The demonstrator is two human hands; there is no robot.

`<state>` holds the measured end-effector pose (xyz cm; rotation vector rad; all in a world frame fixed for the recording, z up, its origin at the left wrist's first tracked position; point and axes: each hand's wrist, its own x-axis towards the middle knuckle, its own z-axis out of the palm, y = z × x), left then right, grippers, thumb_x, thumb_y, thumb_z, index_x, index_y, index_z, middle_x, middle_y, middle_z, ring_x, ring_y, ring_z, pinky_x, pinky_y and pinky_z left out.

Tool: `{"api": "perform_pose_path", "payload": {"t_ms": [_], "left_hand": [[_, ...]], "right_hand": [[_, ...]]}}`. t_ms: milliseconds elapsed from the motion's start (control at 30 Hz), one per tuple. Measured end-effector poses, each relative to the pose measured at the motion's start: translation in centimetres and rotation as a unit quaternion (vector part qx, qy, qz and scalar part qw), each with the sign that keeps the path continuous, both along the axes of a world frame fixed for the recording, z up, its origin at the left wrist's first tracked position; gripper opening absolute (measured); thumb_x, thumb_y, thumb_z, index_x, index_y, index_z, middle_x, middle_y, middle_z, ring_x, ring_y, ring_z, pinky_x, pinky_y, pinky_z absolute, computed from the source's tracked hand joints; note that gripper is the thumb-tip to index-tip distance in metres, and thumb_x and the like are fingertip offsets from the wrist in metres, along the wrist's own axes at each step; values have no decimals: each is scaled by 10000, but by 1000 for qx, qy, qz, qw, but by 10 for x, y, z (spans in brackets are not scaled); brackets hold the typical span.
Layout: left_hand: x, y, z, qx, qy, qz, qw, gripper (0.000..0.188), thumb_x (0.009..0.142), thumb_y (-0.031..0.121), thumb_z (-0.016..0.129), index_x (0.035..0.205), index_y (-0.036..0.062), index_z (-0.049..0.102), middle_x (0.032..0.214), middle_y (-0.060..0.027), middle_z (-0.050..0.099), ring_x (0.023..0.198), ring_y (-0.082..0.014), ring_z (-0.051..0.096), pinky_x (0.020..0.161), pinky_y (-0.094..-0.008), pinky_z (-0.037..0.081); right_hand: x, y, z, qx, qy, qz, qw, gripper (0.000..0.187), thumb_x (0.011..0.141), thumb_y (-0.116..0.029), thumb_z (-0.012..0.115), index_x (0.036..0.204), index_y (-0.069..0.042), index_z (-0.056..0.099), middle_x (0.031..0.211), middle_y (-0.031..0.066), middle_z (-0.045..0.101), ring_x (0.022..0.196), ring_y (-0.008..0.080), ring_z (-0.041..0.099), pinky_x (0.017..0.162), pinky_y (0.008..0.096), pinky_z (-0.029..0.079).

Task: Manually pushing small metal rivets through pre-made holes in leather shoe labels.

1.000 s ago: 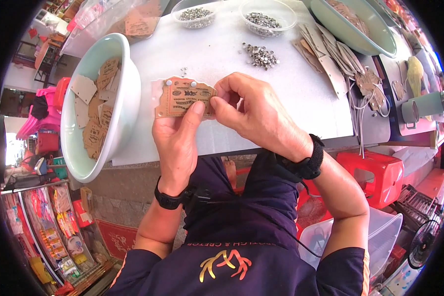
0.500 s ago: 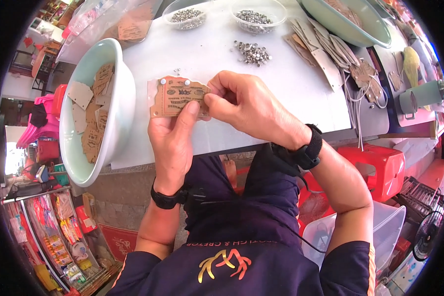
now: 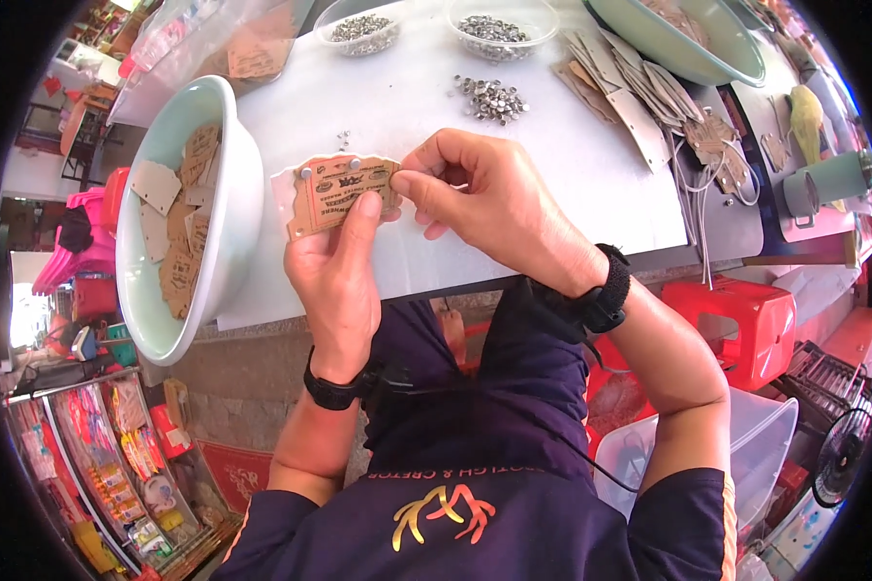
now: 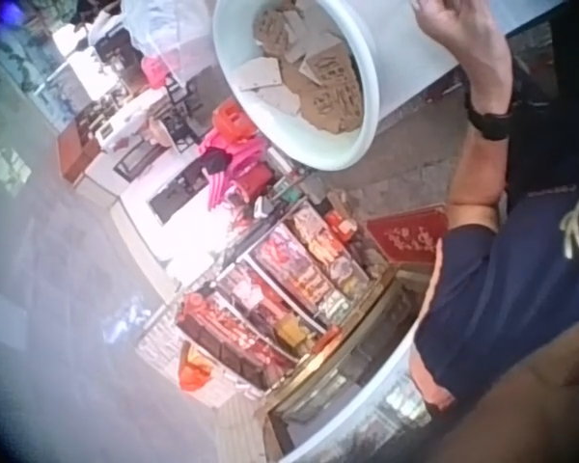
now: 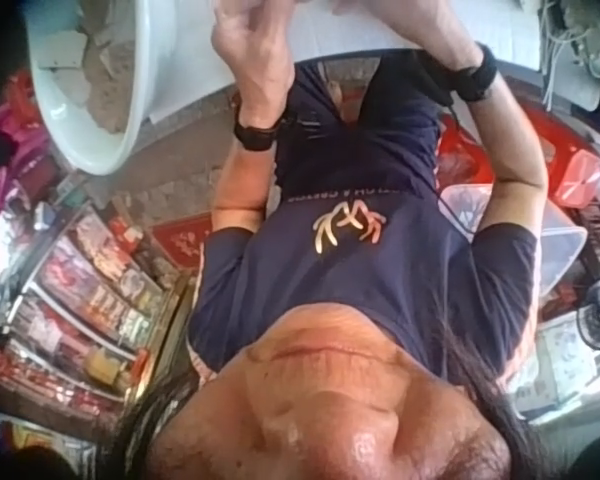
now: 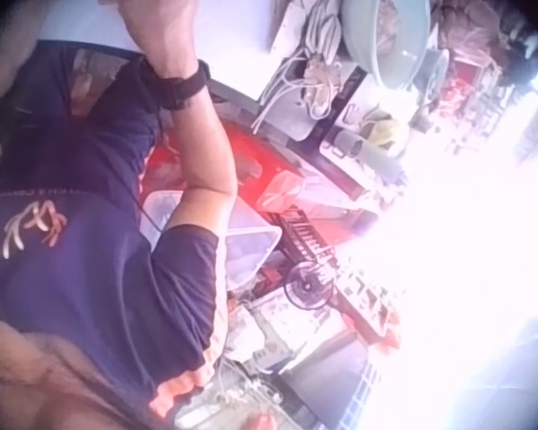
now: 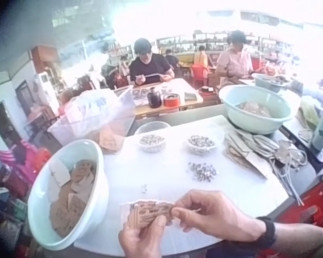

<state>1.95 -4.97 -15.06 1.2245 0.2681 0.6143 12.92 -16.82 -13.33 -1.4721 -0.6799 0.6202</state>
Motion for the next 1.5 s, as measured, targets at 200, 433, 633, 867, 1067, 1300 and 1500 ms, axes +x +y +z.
{"api": "perform_pose_path", "payload": {"t_ms": [200, 433, 633, 867, 1067, 1300, 1500], "left_hand": [[-2, -1, -2, 25, -29, 34, 999, 260, 925, 22, 633, 1170, -62, 610, 1091, -73, 653, 998, -99, 600, 871, -245, 482], [-1, -1, -3, 30, -32, 32, 999, 248, 931, 17, 619, 1167, -59, 615, 1112, -75, 648, 1007, -101, 594, 882, -247, 474], [-1, -1, -4, 77, 0, 30, 997, 228, 931, -1, 607, 1155, -47, 605, 1080, -63, 651, 984, -91, 590, 855, -239, 480], [-2, -5, -6, 130, 21, 47, 990, 188, 935, -2, 599, 1118, -43, 603, 1056, -77, 646, 955, -97, 593, 829, -243, 497], [0, -3, -6, 133, 15, 30, 991, 184, 939, 0, 592, 1117, -42, 604, 1072, -77, 643, 994, -112, 601, 854, -254, 498], [1, -1, -5, 101, -4, 14, 995, 200, 933, 2, 606, 1130, -30, 620, 1062, -71, 657, 984, -115, 617, 860, -257, 499], [0, 4, -1, 3, -27, -28, 999, 244, 919, -2, 621, 1162, -27, 616, 1042, -81, 677, 952, -130, 637, 859, -281, 520]], "right_hand": [[-3, 0, -5, -5, -28, -19, 999, 177, 934, -136, 642, 944, 41, 638, 765, 34, 644, 661, 72, 619, 601, 232, 528], [-6, 1, -6, -8, -41, -26, 999, 163, 936, -121, 638, 959, 41, 638, 772, 36, 647, 663, 78, 625, 605, 233, 531], [-4, -4, -6, -25, -11, -9, 1000, 162, 945, -123, 638, 1008, 26, 621, 894, 42, 653, 768, 89, 640, 690, 245, 560], [-5, -3, -10, -5, -25, -21, 999, 135, 937, -103, 638, 948, 30, 622, 800, 45, 656, 708, 85, 646, 640, 237, 545], [-5, -1, -13, 11, -26, -38, 999, 120, 915, -88, 647, 920, 30, 629, 767, 44, 663, 669, 83, 644, 586, 223, 518], [-5, -3, -12, 25, -51, -27, 998, 108, 886, -83, 657, 927, 14, 633, 788, 32, 672, 645, 62, 612, 533, 210, 480], [-4, -5, -9, 14, -63, -19, 998, 118, 891, -102, 654, 933, 5, 629, 772, 21, 672, 639, 56, 609, 534, 206, 476]]}}
